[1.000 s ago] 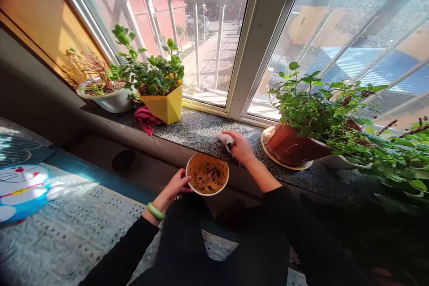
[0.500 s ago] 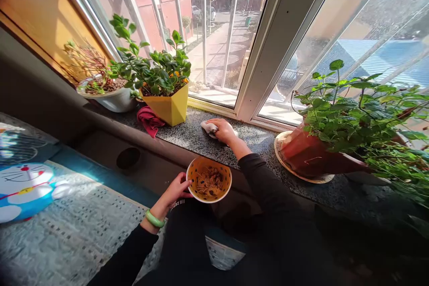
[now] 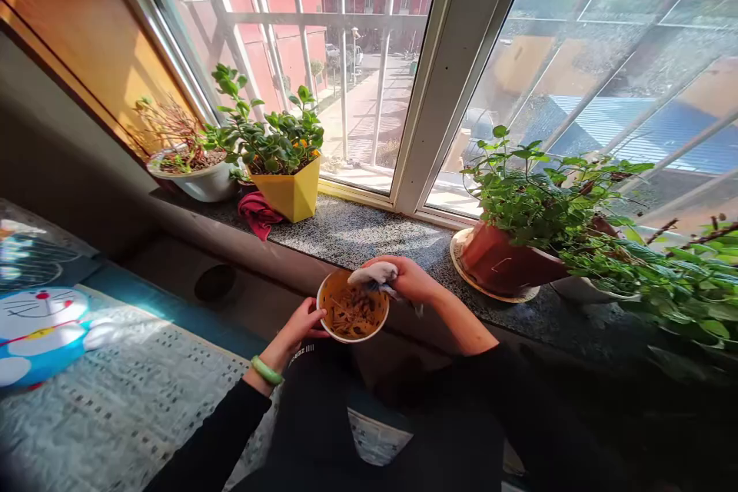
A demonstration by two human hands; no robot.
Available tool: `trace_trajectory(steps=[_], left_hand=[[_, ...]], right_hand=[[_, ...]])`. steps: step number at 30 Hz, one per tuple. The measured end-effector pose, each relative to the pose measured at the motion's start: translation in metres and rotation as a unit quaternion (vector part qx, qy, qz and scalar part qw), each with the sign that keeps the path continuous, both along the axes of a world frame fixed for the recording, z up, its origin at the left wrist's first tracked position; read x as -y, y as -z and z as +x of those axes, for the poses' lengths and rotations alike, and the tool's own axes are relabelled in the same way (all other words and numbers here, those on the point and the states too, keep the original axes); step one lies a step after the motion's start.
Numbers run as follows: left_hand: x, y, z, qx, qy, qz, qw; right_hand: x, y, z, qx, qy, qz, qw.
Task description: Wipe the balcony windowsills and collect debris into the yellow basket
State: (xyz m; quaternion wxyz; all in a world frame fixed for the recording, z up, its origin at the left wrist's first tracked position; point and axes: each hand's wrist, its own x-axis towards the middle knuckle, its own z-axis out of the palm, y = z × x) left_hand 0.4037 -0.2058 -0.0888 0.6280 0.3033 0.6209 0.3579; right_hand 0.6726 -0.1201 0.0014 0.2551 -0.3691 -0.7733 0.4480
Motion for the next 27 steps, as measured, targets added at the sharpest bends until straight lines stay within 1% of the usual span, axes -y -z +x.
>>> trace_trajectory(steps=[1,2,3,4,5,6,7,9,11,13,17,18,20,21,23,25,27], left_hand=[[0.001,0.0,0.001,0.003,-0.002,-0.002,1.0],[0.002,0.0,0.002,0.007,-0.004,-0.002,1.0],[0.002,0.002,0.002,0.011,-0.006,-0.002,1.0],[0.002,0.003,0.002,0.012,-0.007,-0.001,1.0],[0.002,0.005,0.002,0.013,-0.009,0.001,1.0],[0.002,0.008,0.001,0.013,-0.009,0.005,1.0],[0.001,0.01,0.0,0.014,-0.011,0.009,1.0],[0.0,0.013,-0.002,0.018,-0.011,0.015,1.0],[-0.001,0.015,-0.004,0.027,-0.006,0.015,0.999],[-0.002,0.015,-0.006,0.035,0.003,0.013,0.999],[-0.002,0.018,-0.011,0.044,0.021,0.014,0.999],[-0.002,0.02,-0.012,0.043,0.027,0.014,0.999],[-0.003,0.023,-0.015,0.035,0.04,0.014,0.998],[-0.004,0.024,-0.016,0.029,0.043,0.015,0.999],[-0.006,0.025,-0.018,0.019,0.045,0.012,0.999],[-0.007,0.024,-0.018,0.014,0.042,0.007,0.999],[-0.008,0.021,-0.016,0.02,0.038,0.004,0.999]], right_hand=[[-0.003,0.003,0.01,0.024,0.083,0.037,0.996],[-0.006,0.009,0.018,0.058,0.169,0.082,0.981],[-0.009,0.016,0.025,0.099,0.239,0.127,0.957],[-0.011,0.024,0.03,0.145,0.284,0.166,0.933],[-0.013,0.033,0.032,0.19,0.304,0.194,0.913],[-0.016,0.041,0.032,0.228,0.303,0.211,0.901],[-0.018,0.047,0.03,0.256,0.293,0.222,0.894],[-0.029,0.054,0.017,0.287,0.258,0.232,0.893],[-0.05,0.053,-0.006,0.291,0.218,0.237,0.901],[-0.079,0.049,-0.04,0.282,0.176,0.241,0.912],[-0.147,0.043,-0.121,0.257,0.091,0.243,0.931],[-0.162,0.042,-0.138,0.251,0.082,0.249,0.932],[-0.187,0.041,-0.163,0.242,0.092,0.265,0.929],[-0.196,0.04,-0.17,0.239,0.095,0.272,0.928],[-0.206,0.039,-0.17,0.235,0.087,0.276,0.928],[-0.208,0.038,-0.154,0.231,0.073,0.272,0.931],[-0.202,0.039,-0.125,0.231,0.083,0.262,0.933]])
